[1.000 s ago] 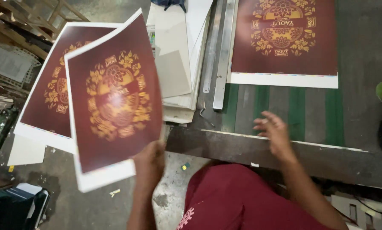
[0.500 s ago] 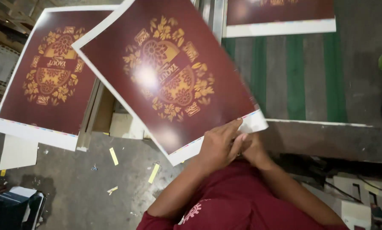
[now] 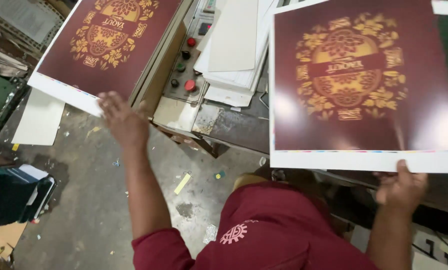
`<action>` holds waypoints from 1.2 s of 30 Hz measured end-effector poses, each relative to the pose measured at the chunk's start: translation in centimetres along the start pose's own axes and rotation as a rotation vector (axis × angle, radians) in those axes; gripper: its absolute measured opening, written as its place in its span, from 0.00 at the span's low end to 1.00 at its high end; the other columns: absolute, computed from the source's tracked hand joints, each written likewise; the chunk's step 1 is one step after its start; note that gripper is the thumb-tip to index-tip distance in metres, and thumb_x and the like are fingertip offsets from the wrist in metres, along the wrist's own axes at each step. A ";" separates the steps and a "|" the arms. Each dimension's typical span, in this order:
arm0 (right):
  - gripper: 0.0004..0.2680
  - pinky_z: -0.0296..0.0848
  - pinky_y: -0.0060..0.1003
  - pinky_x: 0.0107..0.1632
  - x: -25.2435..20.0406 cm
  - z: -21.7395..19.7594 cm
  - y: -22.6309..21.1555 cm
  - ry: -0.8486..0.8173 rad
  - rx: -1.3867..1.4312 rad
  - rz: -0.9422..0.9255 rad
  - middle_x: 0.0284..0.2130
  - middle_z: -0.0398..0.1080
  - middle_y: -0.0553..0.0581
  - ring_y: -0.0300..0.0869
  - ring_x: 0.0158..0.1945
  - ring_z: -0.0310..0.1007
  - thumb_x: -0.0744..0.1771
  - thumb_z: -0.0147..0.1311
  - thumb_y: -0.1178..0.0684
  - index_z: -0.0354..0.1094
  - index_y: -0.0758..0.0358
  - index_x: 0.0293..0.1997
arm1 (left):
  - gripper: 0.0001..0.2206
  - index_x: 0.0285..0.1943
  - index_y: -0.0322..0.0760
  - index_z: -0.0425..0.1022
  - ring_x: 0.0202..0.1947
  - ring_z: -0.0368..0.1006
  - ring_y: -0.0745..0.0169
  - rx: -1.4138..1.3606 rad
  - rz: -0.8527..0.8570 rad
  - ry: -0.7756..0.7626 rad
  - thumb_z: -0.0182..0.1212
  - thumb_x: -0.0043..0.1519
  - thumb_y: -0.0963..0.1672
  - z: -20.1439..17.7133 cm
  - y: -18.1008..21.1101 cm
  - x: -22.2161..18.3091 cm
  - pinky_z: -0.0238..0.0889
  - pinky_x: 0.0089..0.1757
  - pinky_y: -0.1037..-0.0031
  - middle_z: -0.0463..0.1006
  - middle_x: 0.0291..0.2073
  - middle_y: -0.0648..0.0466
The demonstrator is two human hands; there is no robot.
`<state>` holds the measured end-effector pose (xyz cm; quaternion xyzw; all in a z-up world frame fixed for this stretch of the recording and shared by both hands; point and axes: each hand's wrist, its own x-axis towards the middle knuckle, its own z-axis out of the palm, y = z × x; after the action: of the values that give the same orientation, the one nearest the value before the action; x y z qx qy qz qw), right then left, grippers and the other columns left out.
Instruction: The person repeatedly picks up maroon printed sheets from a pile on the left and places them onto a stack on the right. The person handles the sheets one at a time, aligning them on the growing stack throughout the clip.
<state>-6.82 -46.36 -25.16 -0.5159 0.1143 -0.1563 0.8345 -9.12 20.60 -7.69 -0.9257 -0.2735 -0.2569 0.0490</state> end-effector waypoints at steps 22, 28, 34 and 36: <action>0.14 0.80 0.41 0.39 11.6 2.6 2.0 0.096 -0.103 -0.001 0.50 0.72 0.63 0.46 0.43 0.76 0.76 0.48 0.56 0.54 0.63 0.72 | 0.16 0.37 0.36 0.79 0.32 0.79 0.38 0.234 0.274 -0.139 0.53 0.77 0.46 0.6 -9.6 2.5 0.71 0.35 0.53 0.80 0.27 0.41; 0.13 0.80 0.39 0.36 20.6 5.9 4.0 0.021 -0.125 0.073 0.48 0.73 0.56 0.44 0.43 0.79 0.75 0.45 0.52 0.56 0.59 0.68 | 0.16 0.34 0.39 0.76 0.28 0.78 0.39 0.219 0.268 -0.047 0.55 0.75 0.47 0.4 -8.9 1.9 0.70 0.32 0.54 0.80 0.24 0.43; 0.16 0.80 0.42 0.39 22.7 7.7 2.5 -0.082 0.043 0.317 0.50 0.73 0.61 0.48 0.45 0.81 0.74 0.43 0.47 0.56 0.62 0.68 | 0.15 0.34 0.39 0.76 0.27 0.78 0.39 0.262 0.266 -0.040 0.57 0.75 0.47 0.9 -9.4 2.4 0.68 0.30 0.54 0.79 0.22 0.44; 0.20 0.80 0.40 0.43 19.1 8.7 1.1 -0.025 -0.150 0.257 0.51 0.75 0.63 0.46 0.46 0.80 0.73 0.46 0.51 0.43 0.59 0.74 | 0.17 0.33 0.38 0.74 0.28 0.78 0.42 0.215 0.256 0.066 0.58 0.77 0.46 1.6 -10.0 2.2 0.69 0.33 0.55 0.80 0.27 0.46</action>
<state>14.07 -45.99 -22.84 -0.5597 0.1803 -0.0330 0.8081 -12.06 30.48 -8.46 -0.9335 -0.1773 -0.2480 0.1889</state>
